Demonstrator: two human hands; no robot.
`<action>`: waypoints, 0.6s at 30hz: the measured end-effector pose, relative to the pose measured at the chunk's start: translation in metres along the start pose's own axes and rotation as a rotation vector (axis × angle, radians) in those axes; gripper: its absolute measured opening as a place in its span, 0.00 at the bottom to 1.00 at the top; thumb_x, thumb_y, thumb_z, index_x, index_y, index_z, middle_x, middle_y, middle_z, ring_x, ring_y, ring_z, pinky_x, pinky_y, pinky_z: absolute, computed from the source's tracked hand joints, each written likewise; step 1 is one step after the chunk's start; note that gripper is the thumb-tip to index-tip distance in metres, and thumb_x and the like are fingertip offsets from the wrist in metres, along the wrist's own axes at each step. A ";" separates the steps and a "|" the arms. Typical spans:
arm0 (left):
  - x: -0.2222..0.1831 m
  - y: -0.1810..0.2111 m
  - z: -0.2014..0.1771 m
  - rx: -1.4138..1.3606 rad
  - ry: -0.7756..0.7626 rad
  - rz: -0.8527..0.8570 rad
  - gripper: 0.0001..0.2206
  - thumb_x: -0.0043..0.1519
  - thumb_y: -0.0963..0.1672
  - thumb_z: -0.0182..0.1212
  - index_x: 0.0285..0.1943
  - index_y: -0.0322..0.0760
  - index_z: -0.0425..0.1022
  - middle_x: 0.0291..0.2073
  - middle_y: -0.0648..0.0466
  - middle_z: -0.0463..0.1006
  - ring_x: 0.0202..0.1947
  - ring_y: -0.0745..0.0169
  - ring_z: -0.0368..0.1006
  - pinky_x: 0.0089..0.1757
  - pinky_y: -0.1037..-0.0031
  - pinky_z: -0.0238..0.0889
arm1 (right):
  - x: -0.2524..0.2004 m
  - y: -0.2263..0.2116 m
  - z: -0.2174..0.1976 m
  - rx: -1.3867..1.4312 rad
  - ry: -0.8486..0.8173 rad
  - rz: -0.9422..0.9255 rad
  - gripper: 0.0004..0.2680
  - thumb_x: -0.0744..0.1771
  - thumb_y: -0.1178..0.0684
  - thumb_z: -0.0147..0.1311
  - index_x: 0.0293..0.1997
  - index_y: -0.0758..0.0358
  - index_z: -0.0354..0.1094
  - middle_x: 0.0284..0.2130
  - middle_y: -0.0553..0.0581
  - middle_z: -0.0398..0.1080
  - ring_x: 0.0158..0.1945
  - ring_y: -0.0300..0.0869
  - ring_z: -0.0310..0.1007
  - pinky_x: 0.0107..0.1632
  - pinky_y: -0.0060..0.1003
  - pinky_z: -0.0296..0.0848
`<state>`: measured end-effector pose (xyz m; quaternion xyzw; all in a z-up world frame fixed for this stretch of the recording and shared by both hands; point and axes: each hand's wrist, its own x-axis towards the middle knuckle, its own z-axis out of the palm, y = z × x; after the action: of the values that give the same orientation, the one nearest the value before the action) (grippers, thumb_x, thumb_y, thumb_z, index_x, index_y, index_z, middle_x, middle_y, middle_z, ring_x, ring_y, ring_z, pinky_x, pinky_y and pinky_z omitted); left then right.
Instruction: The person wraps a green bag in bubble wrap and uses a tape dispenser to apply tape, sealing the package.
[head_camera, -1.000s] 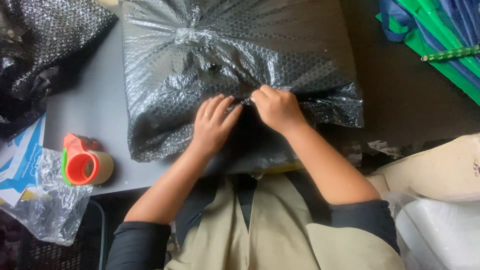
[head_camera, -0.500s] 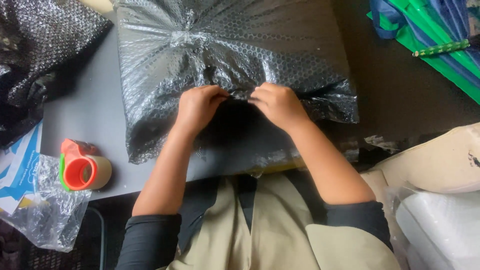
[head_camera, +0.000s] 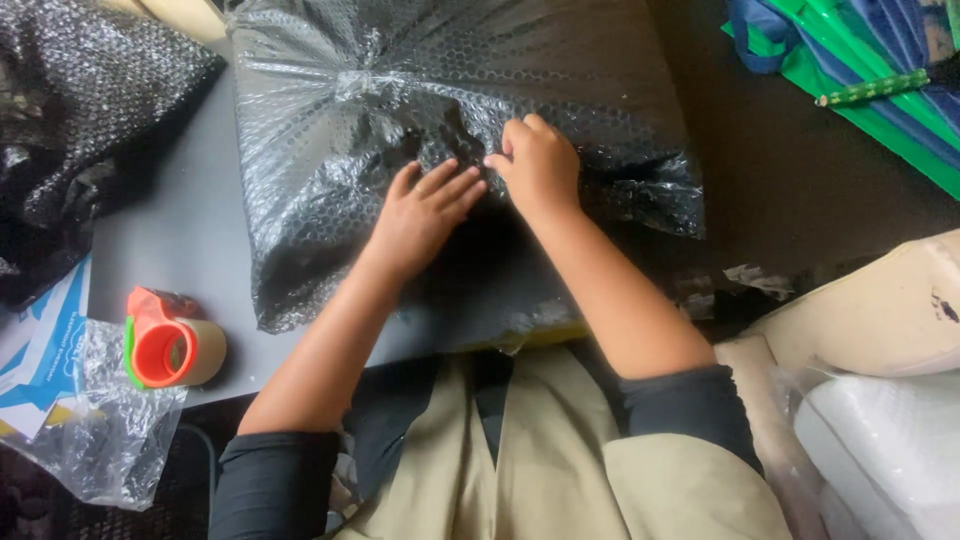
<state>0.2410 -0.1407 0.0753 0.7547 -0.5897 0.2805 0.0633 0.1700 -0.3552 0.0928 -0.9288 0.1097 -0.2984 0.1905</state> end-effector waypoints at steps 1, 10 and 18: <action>-0.001 -0.001 0.001 -0.005 -0.001 0.003 0.25 0.59 0.47 0.67 0.69 0.55 0.73 0.66 0.63 0.75 0.67 0.60 0.66 0.62 0.52 0.54 | -0.005 0.000 -0.005 -0.003 0.000 0.005 0.12 0.59 0.50 0.72 0.29 0.56 0.67 0.26 0.52 0.64 0.35 0.54 0.76 0.38 0.51 0.76; 0.002 -0.010 0.000 -0.124 0.062 -0.028 0.19 0.65 0.50 0.63 0.67 0.60 0.75 0.62 0.68 0.78 0.63 0.66 0.71 0.57 0.59 0.55 | -0.117 0.081 -0.142 0.309 0.258 0.289 0.03 0.67 0.54 0.67 0.41 0.57 0.78 0.34 0.58 0.76 0.41 0.49 0.78 0.43 0.38 0.77; 0.008 -0.010 -0.016 -0.180 -0.076 -0.042 0.20 0.65 0.45 0.67 0.68 0.54 0.76 0.66 0.62 0.76 0.67 0.60 0.70 0.58 0.58 0.56 | -0.265 0.210 -0.190 0.022 0.193 0.947 0.16 0.71 0.38 0.54 0.49 0.63 0.77 0.38 0.57 0.77 0.45 0.47 0.76 0.49 0.43 0.69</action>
<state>0.2461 -0.1380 0.0951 0.7684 -0.5984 0.1963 0.1142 -0.1733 -0.5151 0.0111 -0.7430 0.5343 -0.2647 0.3040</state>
